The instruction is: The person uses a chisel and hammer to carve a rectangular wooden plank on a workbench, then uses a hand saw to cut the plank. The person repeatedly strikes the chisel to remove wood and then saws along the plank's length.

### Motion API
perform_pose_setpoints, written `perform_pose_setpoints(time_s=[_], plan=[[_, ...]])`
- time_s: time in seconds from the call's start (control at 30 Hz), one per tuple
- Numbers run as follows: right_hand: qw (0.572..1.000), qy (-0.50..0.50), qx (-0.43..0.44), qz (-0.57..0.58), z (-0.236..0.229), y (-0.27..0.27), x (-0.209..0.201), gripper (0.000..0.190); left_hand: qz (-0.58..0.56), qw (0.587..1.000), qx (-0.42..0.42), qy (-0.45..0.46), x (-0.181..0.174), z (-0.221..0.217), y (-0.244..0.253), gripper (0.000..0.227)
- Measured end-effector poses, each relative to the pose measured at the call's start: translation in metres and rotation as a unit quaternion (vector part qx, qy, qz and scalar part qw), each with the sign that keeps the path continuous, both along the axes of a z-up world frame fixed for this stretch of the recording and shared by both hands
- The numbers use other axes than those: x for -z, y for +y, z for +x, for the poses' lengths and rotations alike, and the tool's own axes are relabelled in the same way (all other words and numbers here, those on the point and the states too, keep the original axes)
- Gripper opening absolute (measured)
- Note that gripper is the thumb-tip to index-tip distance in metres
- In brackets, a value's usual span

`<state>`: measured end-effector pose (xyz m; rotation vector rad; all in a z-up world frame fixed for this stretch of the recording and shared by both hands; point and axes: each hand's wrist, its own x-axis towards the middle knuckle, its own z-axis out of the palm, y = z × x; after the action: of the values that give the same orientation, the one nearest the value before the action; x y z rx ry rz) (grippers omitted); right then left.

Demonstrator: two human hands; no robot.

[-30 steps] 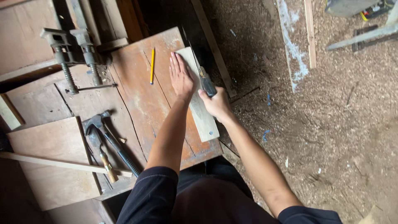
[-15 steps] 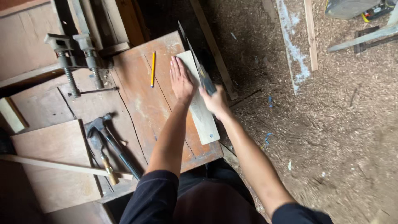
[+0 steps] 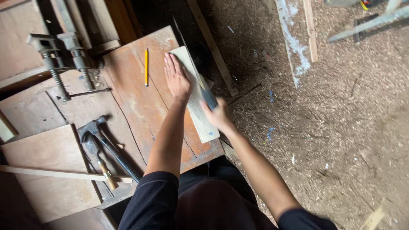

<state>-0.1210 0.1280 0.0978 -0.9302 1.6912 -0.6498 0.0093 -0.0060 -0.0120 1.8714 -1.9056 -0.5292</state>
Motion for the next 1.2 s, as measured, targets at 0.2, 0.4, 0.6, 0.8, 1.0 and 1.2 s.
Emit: perform_pose_setpoints(time_s=[0.2, 0.4, 0.6, 0.8, 1.0, 1.2], plan=[[0.986, 0.130, 0.054, 0.085, 0.008, -0.032, 0.008, 0.092, -0.005, 1.000, -0.018, 0.003, 0.006, 0.003, -0.005, 0.061], [0.998, -0.048, 0.041, -0.028, -0.007, 0.106, -0.066, 0.027, -0.012, 1.000, -0.019, -0.012, -0.001, 0.000, -0.007, 0.059], [0.988, -0.036, 0.066, 0.139, 0.007, -0.022, -0.011, 0.046, 0.001, 1.000, -0.016, 0.001, -0.006, 0.001, 0.002, 0.060], [0.994, 0.036, 0.048, 0.089, 0.017, -0.075, 0.007, 0.042, -0.015, 1.000, -0.020, -0.013, -0.005, 0.003, -0.002, 0.060], [0.998, -0.020, -0.021, -0.063, -0.006, 0.091, -0.081, 0.026, 0.000, 1.000, -0.019, -0.006, -0.004, 0.005, -0.007, 0.059], [0.998, -0.014, 0.025, 0.057, 0.017, -0.004, -0.033, 0.036, -0.002, 1.000, -0.005, 0.005, -0.002, 0.003, 0.005, 0.059]])
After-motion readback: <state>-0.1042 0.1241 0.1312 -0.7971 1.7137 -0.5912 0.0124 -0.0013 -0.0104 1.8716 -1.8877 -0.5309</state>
